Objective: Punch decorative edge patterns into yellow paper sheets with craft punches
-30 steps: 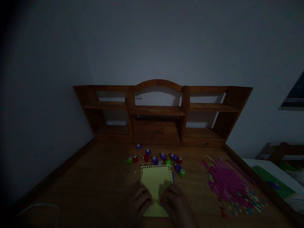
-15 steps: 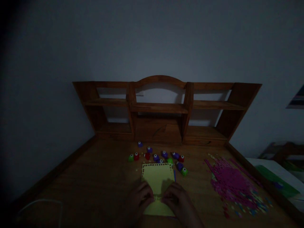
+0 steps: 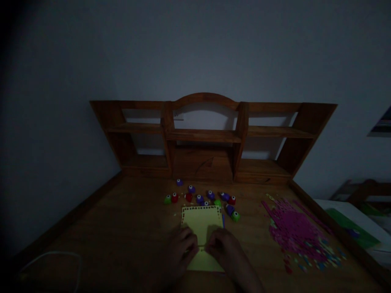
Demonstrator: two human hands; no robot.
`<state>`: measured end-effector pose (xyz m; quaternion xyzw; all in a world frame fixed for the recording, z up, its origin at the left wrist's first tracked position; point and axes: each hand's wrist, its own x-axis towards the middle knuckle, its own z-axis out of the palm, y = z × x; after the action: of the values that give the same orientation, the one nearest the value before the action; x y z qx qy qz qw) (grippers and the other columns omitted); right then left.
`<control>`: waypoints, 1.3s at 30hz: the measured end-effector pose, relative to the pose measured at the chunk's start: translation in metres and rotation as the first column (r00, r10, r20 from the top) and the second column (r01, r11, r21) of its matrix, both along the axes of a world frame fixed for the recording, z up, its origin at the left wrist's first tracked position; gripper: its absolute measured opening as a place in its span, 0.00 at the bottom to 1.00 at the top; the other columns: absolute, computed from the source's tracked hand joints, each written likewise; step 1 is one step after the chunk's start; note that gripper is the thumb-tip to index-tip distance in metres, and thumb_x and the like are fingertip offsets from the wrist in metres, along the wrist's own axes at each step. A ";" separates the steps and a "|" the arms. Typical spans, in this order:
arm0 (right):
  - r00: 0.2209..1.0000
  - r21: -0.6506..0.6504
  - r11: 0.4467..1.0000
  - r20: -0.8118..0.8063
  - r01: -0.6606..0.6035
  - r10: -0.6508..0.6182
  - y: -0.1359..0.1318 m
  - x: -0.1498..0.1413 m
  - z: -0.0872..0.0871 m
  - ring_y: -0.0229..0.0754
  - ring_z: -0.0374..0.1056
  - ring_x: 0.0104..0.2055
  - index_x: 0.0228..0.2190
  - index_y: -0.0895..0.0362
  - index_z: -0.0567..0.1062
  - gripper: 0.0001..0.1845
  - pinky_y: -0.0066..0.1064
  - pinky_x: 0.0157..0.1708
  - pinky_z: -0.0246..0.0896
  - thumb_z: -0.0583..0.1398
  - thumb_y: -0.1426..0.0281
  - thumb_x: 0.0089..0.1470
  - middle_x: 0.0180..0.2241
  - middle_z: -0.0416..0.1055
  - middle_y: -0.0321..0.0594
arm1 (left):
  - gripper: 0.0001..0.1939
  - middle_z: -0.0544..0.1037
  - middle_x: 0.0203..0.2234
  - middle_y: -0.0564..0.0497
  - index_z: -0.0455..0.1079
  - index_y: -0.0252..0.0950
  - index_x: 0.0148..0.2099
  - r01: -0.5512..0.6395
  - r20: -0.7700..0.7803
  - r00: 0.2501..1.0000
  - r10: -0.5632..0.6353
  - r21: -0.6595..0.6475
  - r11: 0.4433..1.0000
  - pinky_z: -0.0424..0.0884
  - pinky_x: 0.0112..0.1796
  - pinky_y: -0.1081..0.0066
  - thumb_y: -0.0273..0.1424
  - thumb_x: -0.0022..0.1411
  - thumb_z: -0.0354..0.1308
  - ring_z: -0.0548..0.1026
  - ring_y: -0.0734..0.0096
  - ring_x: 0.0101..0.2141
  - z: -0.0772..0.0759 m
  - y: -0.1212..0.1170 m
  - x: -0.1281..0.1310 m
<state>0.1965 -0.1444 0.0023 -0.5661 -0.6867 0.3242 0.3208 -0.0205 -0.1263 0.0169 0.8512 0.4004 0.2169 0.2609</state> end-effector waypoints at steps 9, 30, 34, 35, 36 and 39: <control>0.999 -0.042 0.999 0.039 0.013 -0.012 0.001 -0.002 0.009 0.41 0.67 0.34 0.28 0.57 0.74 0.01 0.28 0.33 0.58 0.61 0.74 0.48 0.30 0.73 0.36 | 0.07 0.69 0.36 0.50 0.65 0.36 0.34 0.026 -0.005 1.000 -0.026 -0.014 1.000 0.61 0.38 0.70 0.28 0.66 0.50 0.67 0.69 0.38 0.005 0.003 0.000; 0.996 0.001 1.000 0.091 0.007 -0.007 0.004 -0.002 0.012 0.44 0.64 0.39 0.31 0.55 0.71 0.07 0.31 0.38 0.59 0.63 0.74 0.47 0.35 0.68 0.38 | 0.12 0.71 0.31 0.57 0.67 0.39 0.36 0.036 -0.160 0.984 -0.079 -0.253 0.967 0.56 0.30 0.74 0.35 0.54 0.66 0.69 0.69 0.35 0.008 0.045 0.004; 0.994 -0.015 1.000 0.106 0.000 0.002 0.005 -0.002 0.015 0.42 0.64 0.38 0.30 0.56 0.71 0.07 0.29 0.35 0.57 0.63 0.75 0.46 0.33 0.68 0.36 | 0.19 0.70 0.27 0.57 0.68 0.38 0.32 0.085 -0.214 0.968 -0.134 -0.222 0.971 0.54 0.28 0.73 0.41 0.47 0.72 0.68 0.70 0.31 0.001 0.062 0.010; 0.994 -0.012 1.000 0.109 -0.001 0.002 0.006 -0.001 0.015 0.41 0.64 0.37 0.30 0.56 0.72 0.08 0.29 0.34 0.56 0.64 0.75 0.45 0.33 0.68 0.36 | 0.19 0.70 0.27 0.57 0.68 0.38 0.31 0.094 -0.229 0.963 -0.141 -0.204 0.974 0.54 0.28 0.73 0.43 0.46 0.72 0.68 0.70 0.31 0.000 0.064 0.011; 0.994 -0.012 1.000 0.111 -0.007 0.009 0.008 0.001 0.014 0.41 0.64 0.36 0.31 0.56 0.72 0.08 0.28 0.33 0.56 0.64 0.74 0.45 0.33 0.68 0.35 | 0.20 0.70 0.26 0.57 0.68 0.38 0.31 0.100 -0.244 0.959 -0.144 -0.182 0.978 0.55 0.28 0.73 0.44 0.46 0.72 0.69 0.69 0.31 0.001 0.066 0.011; 0.992 -0.052 0.998 0.118 -0.045 0.051 0.019 0.006 0.011 0.39 0.65 0.33 0.31 0.56 0.73 0.09 0.26 0.29 0.54 0.66 0.71 0.44 0.30 0.69 0.33 | 0.20 0.71 0.26 0.55 0.69 0.38 0.31 0.126 -0.323 0.933 -0.161 -0.127 0.984 0.58 0.31 0.72 0.46 0.49 0.70 0.71 0.66 0.34 0.009 0.067 0.015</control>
<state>0.2024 -0.1256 0.0136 -0.5754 -0.7099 0.3142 0.2574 -0.0055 -0.0592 0.0254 0.8877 0.3862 0.0299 0.2488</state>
